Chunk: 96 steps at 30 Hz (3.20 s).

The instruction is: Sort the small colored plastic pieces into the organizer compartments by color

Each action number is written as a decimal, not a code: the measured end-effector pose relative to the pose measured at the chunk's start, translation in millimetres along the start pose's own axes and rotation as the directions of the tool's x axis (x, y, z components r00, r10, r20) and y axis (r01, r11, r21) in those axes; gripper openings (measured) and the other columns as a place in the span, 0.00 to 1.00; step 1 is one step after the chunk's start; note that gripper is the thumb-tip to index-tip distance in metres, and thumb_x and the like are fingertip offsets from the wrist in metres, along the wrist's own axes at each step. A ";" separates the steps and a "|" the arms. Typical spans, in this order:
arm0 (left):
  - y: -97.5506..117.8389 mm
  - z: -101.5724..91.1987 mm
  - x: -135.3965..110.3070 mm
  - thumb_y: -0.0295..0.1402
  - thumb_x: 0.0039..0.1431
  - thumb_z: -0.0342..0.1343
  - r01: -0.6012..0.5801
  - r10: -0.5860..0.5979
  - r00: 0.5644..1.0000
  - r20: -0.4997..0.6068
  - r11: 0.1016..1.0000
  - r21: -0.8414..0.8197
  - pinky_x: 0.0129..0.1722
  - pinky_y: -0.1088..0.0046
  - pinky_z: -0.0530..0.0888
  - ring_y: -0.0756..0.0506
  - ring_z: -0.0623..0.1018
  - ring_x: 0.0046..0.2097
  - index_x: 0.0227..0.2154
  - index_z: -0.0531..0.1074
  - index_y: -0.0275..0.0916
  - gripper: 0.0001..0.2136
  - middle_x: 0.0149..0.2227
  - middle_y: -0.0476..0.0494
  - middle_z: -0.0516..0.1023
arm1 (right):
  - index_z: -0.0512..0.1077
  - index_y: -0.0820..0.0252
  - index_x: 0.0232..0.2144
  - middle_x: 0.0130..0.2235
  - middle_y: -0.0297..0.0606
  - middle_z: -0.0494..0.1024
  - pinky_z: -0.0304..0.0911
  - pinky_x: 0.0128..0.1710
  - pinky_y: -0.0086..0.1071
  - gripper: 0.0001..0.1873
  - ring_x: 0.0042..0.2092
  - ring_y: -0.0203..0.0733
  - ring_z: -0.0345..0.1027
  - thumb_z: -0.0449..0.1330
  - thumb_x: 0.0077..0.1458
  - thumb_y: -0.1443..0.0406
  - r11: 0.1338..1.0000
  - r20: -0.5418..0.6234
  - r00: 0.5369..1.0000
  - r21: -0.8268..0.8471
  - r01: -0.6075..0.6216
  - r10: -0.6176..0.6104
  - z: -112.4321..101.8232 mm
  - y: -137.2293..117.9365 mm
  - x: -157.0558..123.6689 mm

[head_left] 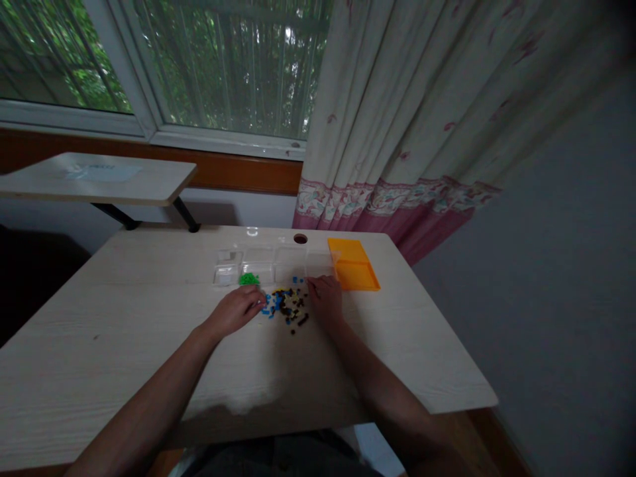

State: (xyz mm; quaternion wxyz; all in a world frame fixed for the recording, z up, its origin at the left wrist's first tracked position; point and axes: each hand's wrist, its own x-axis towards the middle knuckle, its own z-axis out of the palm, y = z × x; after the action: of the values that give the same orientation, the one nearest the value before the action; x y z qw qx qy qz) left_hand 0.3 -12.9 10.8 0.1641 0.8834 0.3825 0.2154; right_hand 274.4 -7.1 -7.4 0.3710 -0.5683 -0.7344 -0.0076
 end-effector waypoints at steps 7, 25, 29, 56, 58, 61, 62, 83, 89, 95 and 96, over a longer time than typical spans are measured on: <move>-3.0 -4.7 -2.5 0.35 0.62 0.52 0.003 -0.001 0.998 0.055 1.000 -0.021 0.39 0.73 0.69 0.47 0.73 0.38 0.40 0.73 0.42 0.07 0.38 0.46 0.73 | 0.78 0.59 0.38 0.32 0.39 0.78 0.58 0.41 0.35 0.10 0.37 0.41 0.66 0.56 0.61 0.64 1.000 -0.015 1.000 0.021 0.017 -0.016 -0.2 -0.2 0.5; -3.5 -8.2 -4.7 0.35 0.59 0.56 -0.019 0.025 0.997 0.074 0.997 -0.069 0.44 0.69 0.71 0.46 0.72 0.44 0.39 0.71 0.42 0.07 0.41 0.45 0.71 | 0.78 0.59 0.38 0.32 0.39 0.77 0.59 0.42 0.36 0.12 0.37 0.41 0.66 0.55 0.62 0.63 0.999 0.005 1.000 0.025 0.022 -0.022 0.9 3.5 -0.1; -4.3 -7.8 -4.1 0.38 0.59 0.57 -0.023 0.028 0.995 0.100 0.999 -0.050 0.45 0.69 0.70 0.45 0.72 0.44 0.39 0.71 0.42 0.08 0.41 0.45 0.71 | 0.78 0.58 0.38 0.32 0.39 0.78 0.59 0.42 0.36 0.12 0.37 0.41 0.66 0.55 0.62 0.62 0.999 0.005 1.000 0.026 0.022 -0.023 1.8 4.4 -0.2; 1.7 2.0 0.8 0.40 0.67 0.47 0.011 -0.012 0.999 0.036 1.000 0.011 0.42 0.69 0.69 0.45 0.72 0.42 0.37 0.70 0.39 0.11 0.38 0.43 0.71 | 0.78 0.59 0.39 0.33 0.39 0.78 0.59 0.43 0.36 0.13 0.37 0.41 0.66 0.53 0.63 0.63 1.000 0.013 1.000 0.026 0.012 -0.012 -1.2 -0.2 -0.8; 2.6 3.3 1.1 0.39 0.67 0.46 0.022 -0.022 1.000 0.018 0.999 -0.023 0.42 0.69 0.69 0.45 0.72 0.42 0.36 0.70 0.39 0.11 0.38 0.43 0.71 | 0.78 0.58 0.40 0.33 0.39 0.78 0.59 0.43 0.37 0.13 0.37 0.41 0.66 0.54 0.63 0.63 0.999 0.014 0.999 0.009 0.036 -0.036 -2.2 -2.1 -1.5; 6.9 4.8 2.1 0.40 0.67 0.46 0.046 -0.049 0.998 -0.025 0.992 -0.115 0.40 0.70 0.69 0.46 0.71 0.40 0.35 0.69 0.39 0.12 0.36 0.43 0.71 | 0.78 0.56 0.39 0.33 0.39 0.78 0.57 0.45 0.38 0.11 0.39 0.42 0.66 0.55 0.62 0.63 0.992 0.030 0.991 0.000 0.129 -0.129 -4.1 -11.0 -5.9; 9.0 5.3 2.7 0.40 0.67 0.46 0.051 -0.058 0.997 -0.042 0.987 -0.150 0.38 0.71 0.68 0.46 0.71 0.39 0.34 0.69 0.38 0.12 0.36 0.44 0.71 | 0.78 0.54 0.40 0.33 0.38 0.78 0.57 0.45 0.38 0.10 0.40 0.42 0.66 0.56 0.61 0.63 0.985 0.040 0.984 0.008 0.172 -0.172 -4.5 -15.8 -8.4; 23.5 16.0 6.8 0.42 0.68 0.45 0.006 -0.048 0.995 -0.090 0.908 -0.418 0.35 0.73 0.65 0.49 0.67 0.34 0.31 0.68 0.37 0.16 0.30 0.47 0.65 | 0.78 0.47 0.40 0.33 0.35 0.78 0.56 0.45 0.36 0.08 0.39 0.39 0.67 0.59 0.59 0.60 0.902 0.077 0.901 0.111 0.417 -0.427 -5.3 -52.5 -24.7; 26.0 15.1 6.6 0.41 0.69 0.43 0.013 -0.052 0.995 -0.086 0.916 -0.401 0.36 0.72 0.66 0.48 0.68 0.35 0.27 0.67 0.37 0.17 0.30 0.47 0.65 | 0.78 0.50 0.38 0.34 0.35 0.78 0.56 0.47 0.37 0.08 0.40 0.39 0.67 0.58 0.60 0.62 0.893 0.089 0.890 0.105 0.438 -0.447 -6.3 -55.8 -24.6; 28.1 10.1 4.7 0.40 0.69 0.44 0.037 -0.073 0.991 -0.115 0.956 -0.291 0.37 0.72 0.66 0.48 0.69 0.36 0.29 0.69 0.37 0.16 0.31 0.46 0.67 | 0.78 0.48 0.38 0.34 0.34 0.79 0.56 0.47 0.37 0.08 0.41 0.40 0.66 0.58 0.59 0.61 0.900 0.111 0.894 0.109 0.423 -0.434 -5.1 -56.3 -21.6; 27.6 8.9 4.3 0.39 0.69 0.44 0.042 -0.080 0.989 -0.128 0.961 -0.274 0.38 0.71 0.67 0.48 0.69 0.36 0.29 0.70 0.37 0.16 0.31 0.45 0.67 | 0.78 0.49 0.37 0.34 0.34 0.78 0.56 0.47 0.37 0.08 0.40 0.40 0.66 0.59 0.59 0.61 0.910 0.090 0.907 0.111 0.401 -0.411 -4.7 -53.5 -19.7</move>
State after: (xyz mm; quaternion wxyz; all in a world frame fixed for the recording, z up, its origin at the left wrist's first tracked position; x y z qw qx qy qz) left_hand 24.1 -28.8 16.8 0.2628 0.8236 0.3870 0.3207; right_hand 233.5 -44.4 7.0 0.3451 -0.3855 -0.8555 -0.0200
